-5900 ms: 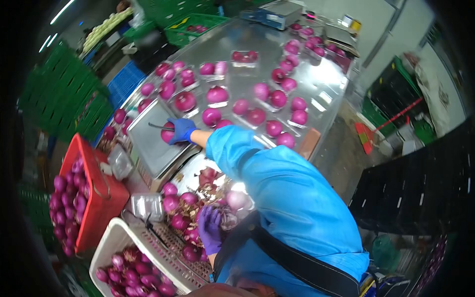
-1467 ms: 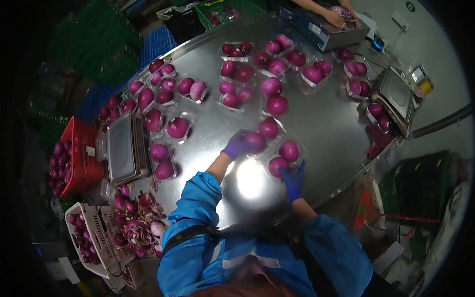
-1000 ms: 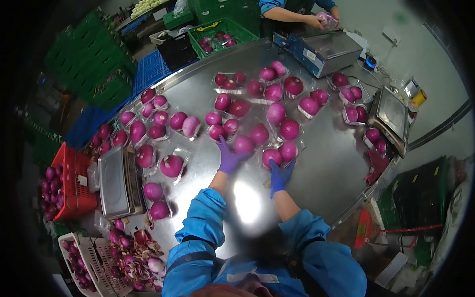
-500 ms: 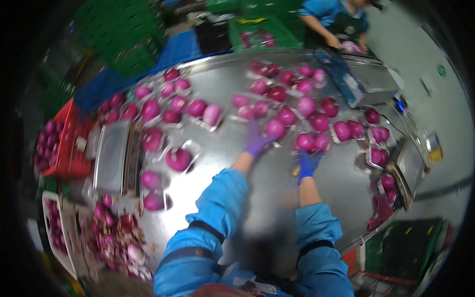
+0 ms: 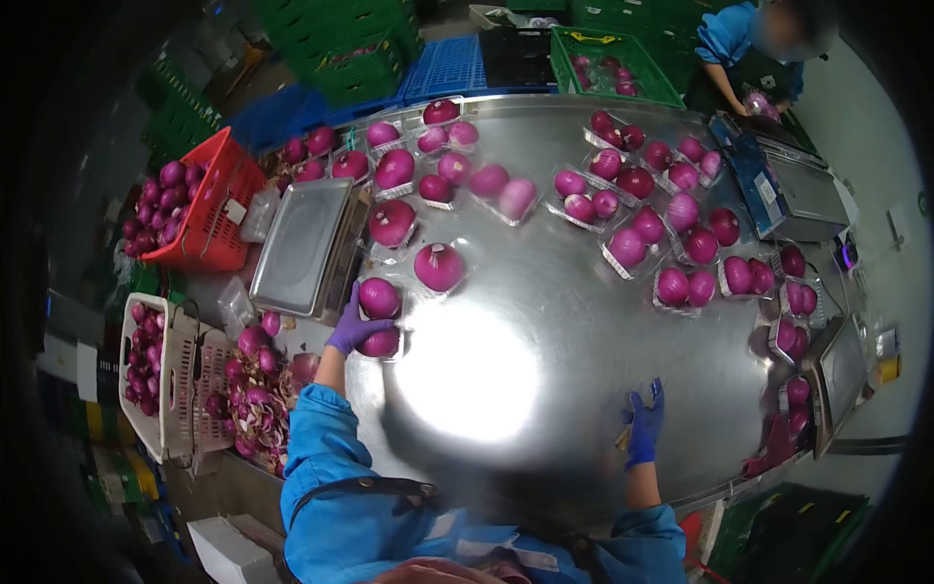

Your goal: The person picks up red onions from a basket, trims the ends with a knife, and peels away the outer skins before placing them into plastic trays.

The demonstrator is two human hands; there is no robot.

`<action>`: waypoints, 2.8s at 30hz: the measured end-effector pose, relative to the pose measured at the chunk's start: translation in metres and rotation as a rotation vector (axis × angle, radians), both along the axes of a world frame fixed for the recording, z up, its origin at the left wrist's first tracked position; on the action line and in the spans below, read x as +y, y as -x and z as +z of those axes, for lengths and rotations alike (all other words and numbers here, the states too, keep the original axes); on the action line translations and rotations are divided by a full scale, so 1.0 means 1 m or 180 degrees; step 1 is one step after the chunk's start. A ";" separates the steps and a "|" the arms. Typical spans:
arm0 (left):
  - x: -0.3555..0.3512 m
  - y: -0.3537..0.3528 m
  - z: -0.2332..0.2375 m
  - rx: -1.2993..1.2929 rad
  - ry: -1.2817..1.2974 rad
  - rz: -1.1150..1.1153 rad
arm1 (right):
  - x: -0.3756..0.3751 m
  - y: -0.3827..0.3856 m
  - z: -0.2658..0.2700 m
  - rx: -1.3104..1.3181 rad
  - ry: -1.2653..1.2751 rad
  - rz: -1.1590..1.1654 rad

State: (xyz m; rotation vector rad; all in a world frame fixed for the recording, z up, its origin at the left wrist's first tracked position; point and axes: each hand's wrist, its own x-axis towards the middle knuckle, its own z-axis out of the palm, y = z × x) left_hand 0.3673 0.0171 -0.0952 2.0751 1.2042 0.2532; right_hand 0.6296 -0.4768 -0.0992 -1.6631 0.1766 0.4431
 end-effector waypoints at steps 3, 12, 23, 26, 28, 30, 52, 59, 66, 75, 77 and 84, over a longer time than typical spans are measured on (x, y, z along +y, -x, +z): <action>-0.011 -0.035 0.007 0.0021 0.0107 0.0290 | 0.021 0.019 0.014 -0.0074 0.0020 -0.0039; -0.051 -0.181 0.003 -0.0272 0.0560 0.0533 | 0.050 0.023 0.014 -0.0091 -0.0336 0.0197; -0.091 -0.309 -0.048 -0.0652 0.0600 0.0669 | 0.040 0.028 0.009 0.0053 -0.0204 0.0079; -0.090 -0.281 -0.043 -0.1002 0.0646 0.0538 | 0.044 0.033 0.013 0.0014 -0.0269 0.0231; -0.085 -0.235 -0.025 -0.0980 0.0652 0.0306 | 0.052 0.041 0.026 -0.0002 -0.0213 0.0517; -0.073 -0.188 -0.002 -0.0960 0.0666 0.0011 | 0.059 0.053 0.038 -0.0037 -0.0159 0.0740; 0.437 0.193 -0.018 0.1788 -0.2424 -0.0360 | 0.279 0.321 0.071 -0.0032 0.0311 0.0683; 0.437 0.186 -0.008 0.0661 -0.2234 -0.0363 | 0.316 0.339 0.082 -0.0036 0.0603 0.0658; 0.303 0.208 0.161 -0.3818 0.0324 0.0369 | 0.313 0.352 0.107 0.0030 0.0453 0.0810; 0.007 0.161 0.138 -0.1537 -0.1771 -0.3435 | 0.284 0.335 0.082 -0.0121 -0.0625 0.0786; -0.042 0.141 0.095 -0.0404 -0.1372 -0.3638 | 0.268 0.320 0.070 -0.0046 -0.0692 0.0820; -0.095 0.154 0.006 -0.0202 -0.1369 -0.3533 | 0.215 0.322 0.021 0.0587 -0.0523 0.1230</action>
